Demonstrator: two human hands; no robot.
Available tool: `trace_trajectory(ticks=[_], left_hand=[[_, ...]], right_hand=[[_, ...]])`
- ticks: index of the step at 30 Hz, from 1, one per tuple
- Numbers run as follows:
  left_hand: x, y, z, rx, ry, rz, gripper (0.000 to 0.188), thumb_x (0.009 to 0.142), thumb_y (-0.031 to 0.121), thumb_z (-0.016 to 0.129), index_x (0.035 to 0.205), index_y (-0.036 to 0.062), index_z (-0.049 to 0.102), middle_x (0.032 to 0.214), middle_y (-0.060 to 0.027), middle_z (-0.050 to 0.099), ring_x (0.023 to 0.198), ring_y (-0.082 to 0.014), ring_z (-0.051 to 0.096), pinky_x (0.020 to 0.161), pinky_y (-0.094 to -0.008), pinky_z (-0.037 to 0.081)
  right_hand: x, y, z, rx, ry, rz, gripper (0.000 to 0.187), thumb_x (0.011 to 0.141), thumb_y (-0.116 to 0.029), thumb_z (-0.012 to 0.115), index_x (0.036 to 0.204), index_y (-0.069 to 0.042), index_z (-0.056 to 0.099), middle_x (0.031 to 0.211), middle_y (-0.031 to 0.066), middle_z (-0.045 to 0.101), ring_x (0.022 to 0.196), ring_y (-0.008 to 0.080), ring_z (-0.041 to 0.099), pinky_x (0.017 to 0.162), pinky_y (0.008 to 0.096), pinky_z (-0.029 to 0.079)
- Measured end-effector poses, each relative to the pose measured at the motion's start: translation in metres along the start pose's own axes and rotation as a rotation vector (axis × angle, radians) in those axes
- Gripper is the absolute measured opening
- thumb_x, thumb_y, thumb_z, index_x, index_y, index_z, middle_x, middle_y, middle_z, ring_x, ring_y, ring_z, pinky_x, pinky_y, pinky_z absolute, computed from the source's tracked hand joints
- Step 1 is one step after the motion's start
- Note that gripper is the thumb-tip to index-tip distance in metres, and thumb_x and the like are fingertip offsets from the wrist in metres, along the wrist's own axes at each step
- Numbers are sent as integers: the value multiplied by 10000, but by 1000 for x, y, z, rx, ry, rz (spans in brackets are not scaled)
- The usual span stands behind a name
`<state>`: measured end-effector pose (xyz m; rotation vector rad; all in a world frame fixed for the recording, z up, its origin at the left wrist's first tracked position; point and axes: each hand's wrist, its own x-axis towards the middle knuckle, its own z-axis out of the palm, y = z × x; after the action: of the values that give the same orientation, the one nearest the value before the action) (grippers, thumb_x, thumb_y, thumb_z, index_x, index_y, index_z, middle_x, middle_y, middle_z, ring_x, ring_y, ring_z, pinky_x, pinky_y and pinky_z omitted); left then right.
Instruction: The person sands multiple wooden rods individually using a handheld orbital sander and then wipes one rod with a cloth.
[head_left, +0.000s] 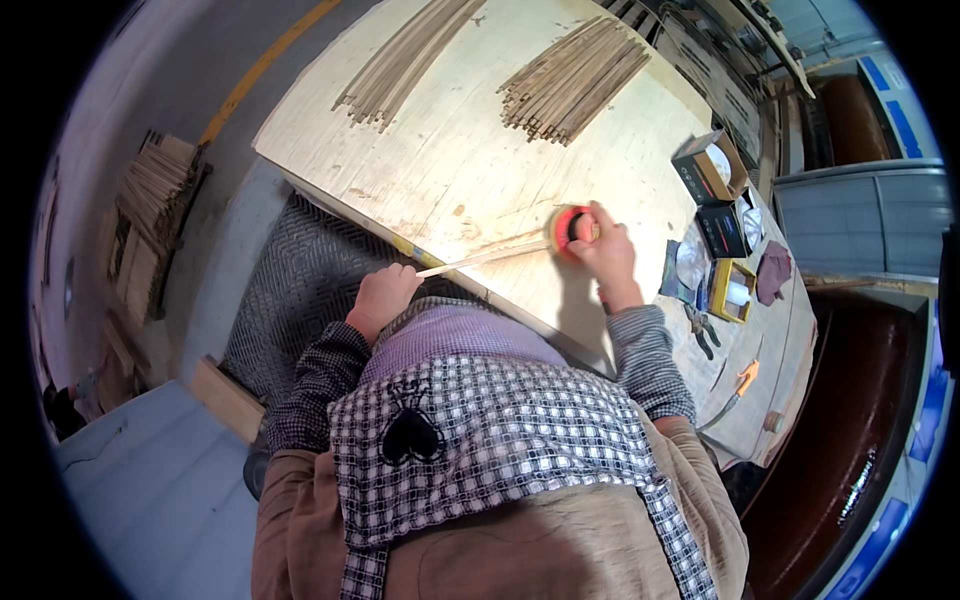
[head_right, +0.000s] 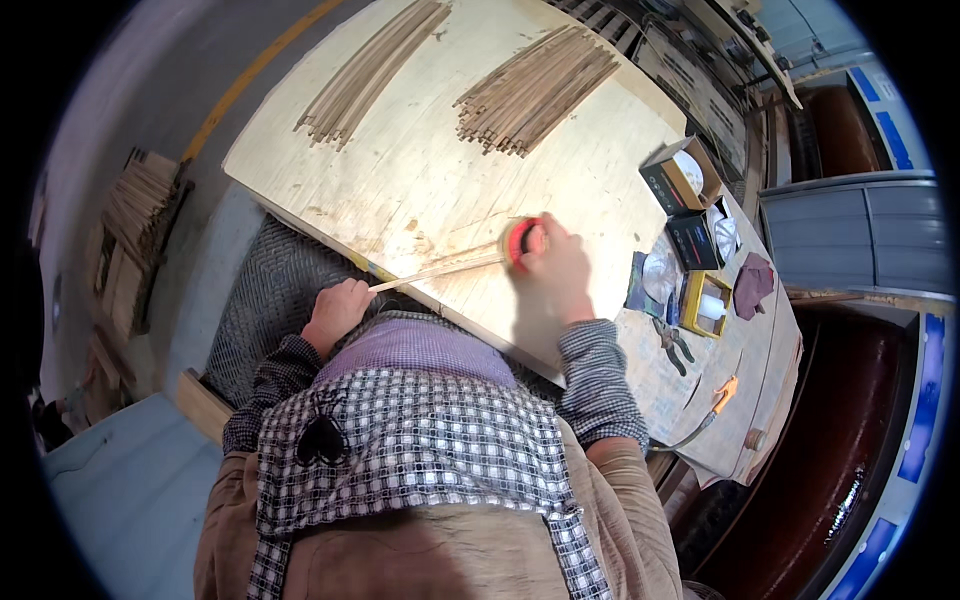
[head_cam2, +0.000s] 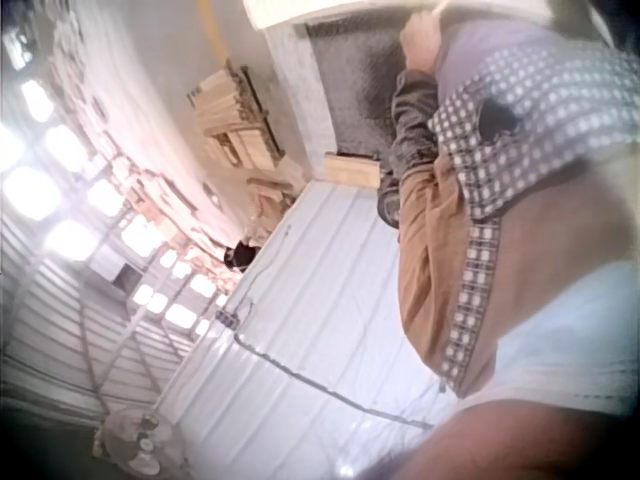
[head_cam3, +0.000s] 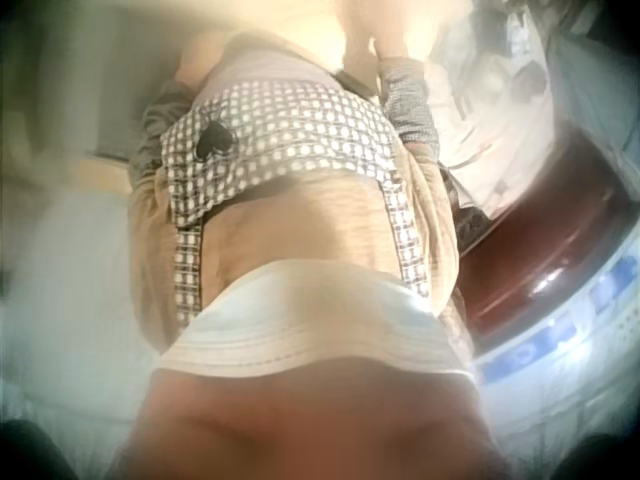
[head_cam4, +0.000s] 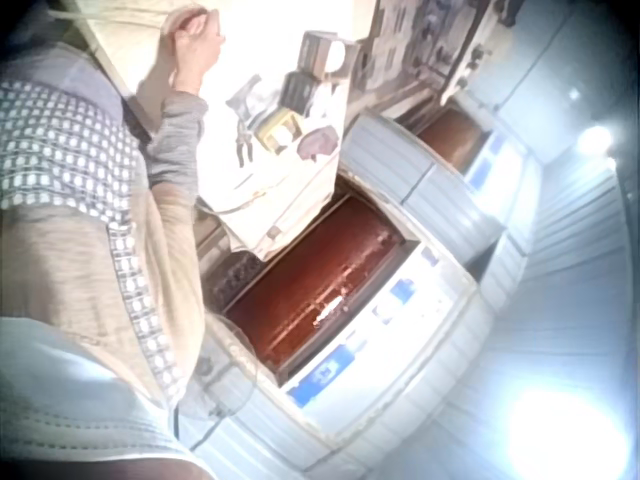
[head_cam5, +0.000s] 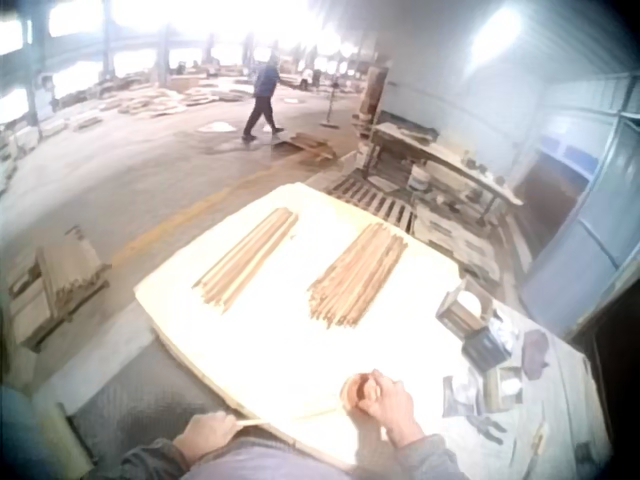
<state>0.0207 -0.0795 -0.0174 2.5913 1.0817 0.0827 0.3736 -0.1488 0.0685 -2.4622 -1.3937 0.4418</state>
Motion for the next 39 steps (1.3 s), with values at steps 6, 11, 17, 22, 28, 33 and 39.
trace_trajectory(ticks=[6,11,17,22,28,33,39], left_hand=[[0,2,-4,-64,-6,-39,223,906,283,507,813,80,516,735,-99,545,677,-302,581,578,-432,462],[-1,11,-18,-87,3,-8,203,885,268,516,786,90,523,720,-102,539,676,-310,579,581,-441,457],[-2,-3,8,-60,50,7,163,851,257,532,775,114,539,701,-88,536,659,-296,594,550,-419,472],[2,-1,1,-32,64,70,145,852,244,534,771,123,534,691,-77,540,632,-290,599,528,-409,475],[-1,-12,18,-7,98,72,101,844,219,535,785,138,547,683,-67,535,598,-281,595,501,-402,482],[3,-4,0,-3,58,119,150,870,221,531,771,110,513,688,-81,543,635,-298,594,537,-421,477],[9,-6,0,-71,-47,109,188,899,228,502,784,80,504,700,-113,559,664,-326,589,587,-463,461]], right_hand=[[-48,-94,25,103,-139,-307,507,739,-209,636,1223,-286,504,988,260,529,828,415,605,725,449,513],[-60,-105,43,127,-210,-488,508,748,-212,628,1226,-310,486,1009,255,510,752,414,612,631,446,524],[-36,-54,11,84,-175,-146,553,725,-235,646,1249,-304,482,1063,260,511,881,426,607,789,450,504],[1,25,-5,24,22,10,633,672,-268,696,1271,-294,494,998,230,539,879,405,608,790,434,512],[1,21,-5,29,21,-16,684,627,-270,727,1273,-277,503,975,226,551,863,398,604,783,430,509],[-18,-2,5,-1,-90,-117,693,626,-285,716,1283,-293,496,961,228,549,834,397,609,763,430,516],[6,29,-12,23,79,104,748,605,-290,750,1303,-240,488,1011,223,567,886,387,607,807,424,504]])
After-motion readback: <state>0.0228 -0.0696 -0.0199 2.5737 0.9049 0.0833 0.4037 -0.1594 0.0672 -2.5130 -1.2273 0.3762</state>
